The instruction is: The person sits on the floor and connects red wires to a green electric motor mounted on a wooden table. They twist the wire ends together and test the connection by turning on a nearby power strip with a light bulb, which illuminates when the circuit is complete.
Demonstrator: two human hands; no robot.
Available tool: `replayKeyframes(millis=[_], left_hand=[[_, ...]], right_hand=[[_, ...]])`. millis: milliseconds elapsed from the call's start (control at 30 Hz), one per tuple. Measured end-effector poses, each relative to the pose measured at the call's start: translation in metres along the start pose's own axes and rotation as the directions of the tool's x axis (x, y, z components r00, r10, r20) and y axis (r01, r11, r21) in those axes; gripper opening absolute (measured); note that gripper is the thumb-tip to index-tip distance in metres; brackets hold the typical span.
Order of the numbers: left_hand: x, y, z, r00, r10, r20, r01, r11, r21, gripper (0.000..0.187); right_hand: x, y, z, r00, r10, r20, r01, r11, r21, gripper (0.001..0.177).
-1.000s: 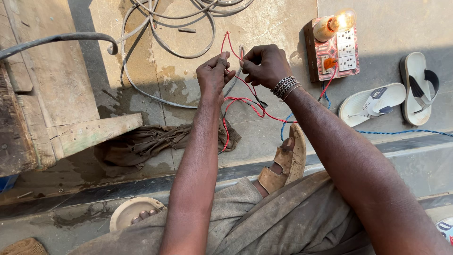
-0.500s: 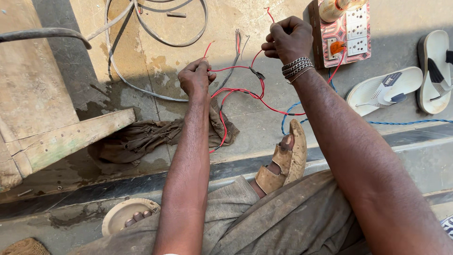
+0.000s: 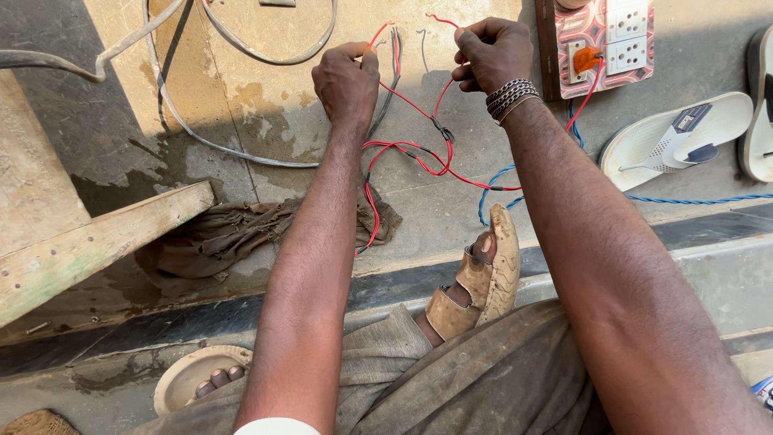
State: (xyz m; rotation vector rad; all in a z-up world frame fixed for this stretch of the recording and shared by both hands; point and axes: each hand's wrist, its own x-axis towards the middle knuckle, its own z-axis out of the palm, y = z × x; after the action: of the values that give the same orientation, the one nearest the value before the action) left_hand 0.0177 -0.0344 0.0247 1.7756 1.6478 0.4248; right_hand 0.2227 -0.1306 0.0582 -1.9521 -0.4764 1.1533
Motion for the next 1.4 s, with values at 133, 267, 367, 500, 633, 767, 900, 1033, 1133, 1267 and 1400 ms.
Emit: replayKeyframes(millis=[133, 267, 367, 500, 633, 767, 900, 1033, 1133, 1267, 1400], left_hand=[[0.01, -0.005, 0.016, 0.98, 0.193, -0.054, -0.184, 0.973, 0.142, 0.01], [0.016, -0.006, 0.019, 0.955, 0.294, -0.034, -0.279, 0.933, 0.225, 0.013], [0.018, -0.005, 0.019, 0.934, 0.354, -0.039, -0.329, 0.901, 0.283, 0.021], [0.02, -0.005, 0.02, 0.922, 0.385, -0.025, -0.354, 0.87, 0.344, 0.023], [0.023, -0.009, 0.023, 0.914, 0.403, -0.042, -0.365, 0.864, 0.347, 0.017], [0.023, -0.015, 0.024, 0.904, 0.426, -0.042, -0.382, 0.847, 0.369, 0.017], [0.024, -0.017, 0.023, 0.906, 0.421, -0.039, -0.377, 0.847, 0.375, 0.014], [0.023, -0.018, 0.021, 0.908, 0.418, -0.014, -0.39, 0.86, 0.33, 0.017], [0.024, -0.017, 0.021, 0.91, 0.415, -0.023, -0.383, 0.859, 0.341, 0.017], [0.023, -0.018, 0.022, 0.914, 0.406, -0.013, -0.376, 0.857, 0.352, 0.017], [0.023, -0.016, 0.019, 0.912, 0.41, -0.019, -0.378, 0.856, 0.352, 0.017]], right_hand=[[0.006, 0.006, -0.002, 0.997, -0.077, -0.026, 0.076, 0.996, -0.044, 0.017], [0.01, 0.003, 0.006, 0.991, -0.129, -0.036, 0.128, 0.991, -0.04, 0.018], [0.01, 0.001, 0.01, 0.988, -0.156, -0.007, 0.155, 0.985, -0.07, 0.018], [0.01, 0.003, 0.015, 0.983, -0.182, 0.034, 0.185, 0.974, -0.13, 0.02], [0.017, 0.011, 0.022, 0.963, -0.252, 0.091, 0.263, 0.953, -0.152, 0.018], [0.026, 0.023, 0.029, 0.958, -0.257, 0.126, 0.277, 0.943, -0.186, 0.018], [0.032, 0.031, 0.032, 0.966, -0.222, 0.135, 0.25, 0.936, -0.246, 0.02], [0.035, 0.036, 0.035, 0.968, -0.213, 0.135, 0.248, 0.903, -0.35, 0.024], [0.036, 0.038, 0.037, 0.953, -0.278, 0.123, 0.304, 0.889, -0.343, 0.022], [0.036, 0.04, 0.037, 0.957, -0.26, 0.133, 0.292, 0.865, -0.408, 0.022], [0.036, 0.039, 0.037, 0.946, -0.292, 0.144, 0.325, 0.854, -0.406, 0.021]])
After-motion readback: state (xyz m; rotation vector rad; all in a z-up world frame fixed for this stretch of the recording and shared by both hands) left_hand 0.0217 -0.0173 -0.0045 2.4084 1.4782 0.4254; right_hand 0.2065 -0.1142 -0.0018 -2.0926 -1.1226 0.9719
